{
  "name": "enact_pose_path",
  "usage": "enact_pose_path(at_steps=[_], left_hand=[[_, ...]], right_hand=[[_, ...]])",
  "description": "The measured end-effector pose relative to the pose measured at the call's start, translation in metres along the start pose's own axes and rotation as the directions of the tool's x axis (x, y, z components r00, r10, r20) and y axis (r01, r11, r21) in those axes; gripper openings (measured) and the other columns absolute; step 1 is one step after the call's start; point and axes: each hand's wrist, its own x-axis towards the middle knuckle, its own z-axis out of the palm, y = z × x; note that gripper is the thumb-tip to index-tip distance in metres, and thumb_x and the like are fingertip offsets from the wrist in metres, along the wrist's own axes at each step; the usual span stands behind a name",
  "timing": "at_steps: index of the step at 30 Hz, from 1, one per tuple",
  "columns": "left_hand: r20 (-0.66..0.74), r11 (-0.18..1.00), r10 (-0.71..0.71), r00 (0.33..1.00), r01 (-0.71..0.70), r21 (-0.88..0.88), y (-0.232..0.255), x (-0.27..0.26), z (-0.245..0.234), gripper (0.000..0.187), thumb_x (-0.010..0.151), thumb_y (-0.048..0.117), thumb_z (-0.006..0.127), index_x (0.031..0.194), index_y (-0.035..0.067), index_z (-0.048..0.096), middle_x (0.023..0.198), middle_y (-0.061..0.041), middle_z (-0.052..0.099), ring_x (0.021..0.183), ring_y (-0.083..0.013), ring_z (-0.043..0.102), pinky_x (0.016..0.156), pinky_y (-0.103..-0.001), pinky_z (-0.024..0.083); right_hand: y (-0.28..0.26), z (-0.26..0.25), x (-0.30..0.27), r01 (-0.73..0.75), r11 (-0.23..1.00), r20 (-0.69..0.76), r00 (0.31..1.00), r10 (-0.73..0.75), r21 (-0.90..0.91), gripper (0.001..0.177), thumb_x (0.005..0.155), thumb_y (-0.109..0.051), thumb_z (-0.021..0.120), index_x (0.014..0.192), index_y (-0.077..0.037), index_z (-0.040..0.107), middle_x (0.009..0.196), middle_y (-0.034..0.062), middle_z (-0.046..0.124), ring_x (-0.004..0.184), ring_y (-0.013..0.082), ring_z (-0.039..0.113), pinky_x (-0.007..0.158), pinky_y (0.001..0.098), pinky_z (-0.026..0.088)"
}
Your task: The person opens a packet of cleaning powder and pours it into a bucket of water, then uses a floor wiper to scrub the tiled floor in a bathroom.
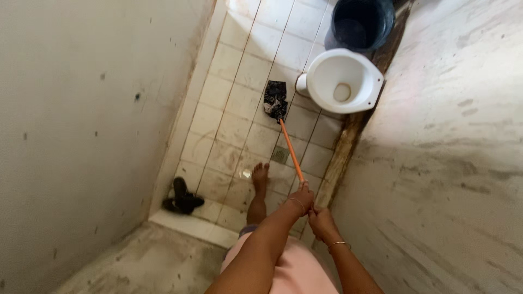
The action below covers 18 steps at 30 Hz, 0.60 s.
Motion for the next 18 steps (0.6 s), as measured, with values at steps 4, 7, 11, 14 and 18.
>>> enact_pose_path(at_steps=[4, 7, 11, 14, 18], left_hand=[[-0.056, 0.996, 0.065, 0.996, -0.061, 0.061, 0.038, -0.008, 0.040, 0.050, 0.097, 0.011, 0.071, 0.139, -0.007, 0.049, 0.167, -0.034, 0.004, 0.158, -0.0444, 0.005, 0.114, -0.044, 0.044], [-0.032, 0.995, 0.076, 0.997, -0.077, -0.058, 0.068, -0.033, 0.048, 0.061, 0.094, 0.014, 0.073, 0.143, -0.005, 0.042, 0.165, -0.030, 0.004, 0.156, -0.0396, 0.002, 0.113, -0.046, 0.042], [-0.046, 0.997, 0.054, 0.997, -0.056, -0.052, 0.067, -0.035, 0.030, 0.053, 0.092, 0.016, 0.074, 0.136, -0.002, 0.051, 0.166, -0.028, 0.014, 0.160, -0.0389, 0.004, 0.108, -0.045, 0.050], [-0.120, 0.998, 0.042, 0.992, -0.047, -0.042, 0.050, -0.011, 0.038, 0.056, 0.092, 0.017, 0.075, 0.136, -0.004, 0.048, 0.165, -0.030, 0.014, 0.158, -0.0399, 0.006, 0.105, -0.044, 0.051], [-0.123, 0.982, -0.024, 0.992, 0.000, -0.188, 0.003, 0.041, 0.030, 0.061, 0.098, 0.018, 0.071, 0.145, -0.007, 0.041, 0.163, -0.035, 0.025, 0.121, -0.0398, 0.064, 0.102, -0.044, 0.055]], right_hand=[[0.041, -0.010, -0.029, -0.025, 0.996, -0.028, 0.999, 0.023, -0.082, 0.034, 0.107, -0.029, 0.049, 0.117, -0.004, 0.070, 0.055, 0.0000, 0.048, 0.042, 0.0117, 0.037, 0.040, 0.0323, 0.031], [0.068, -0.027, -0.049, -0.041, 0.998, 0.028, 0.999, 0.043, -0.051, 0.034, 0.106, -0.029, 0.049, 0.127, -0.009, 0.067, 0.058, 0.0028, 0.046, 0.044, 0.0139, 0.034, 0.040, 0.0333, 0.030], [0.076, -0.031, -0.049, -0.057, 0.941, 0.052, 0.998, 0.042, 0.334, 0.036, 0.103, -0.019, 0.053, 0.138, -0.011, 0.062, 0.068, 0.0017, 0.053, 0.048, 0.0113, 0.039, 0.042, 0.0300, 0.031], [0.063, -0.026, -0.039, 0.006, 0.954, 0.006, 1.000, -0.008, 0.299, 0.037, 0.103, -0.020, 0.054, 0.138, -0.011, 0.062, 0.069, 0.0000, 0.052, 0.049, 0.0100, 0.038, 0.042, 0.0295, 0.032], [0.010, -0.019, -0.017, 0.016, 0.988, 0.002, 1.000, -0.016, 0.153, 0.035, 0.105, -0.023, 0.052, 0.137, -0.015, 0.063, 0.066, -0.0006, 0.048, 0.048, 0.0107, 0.033, 0.043, 0.0303, 0.029]])
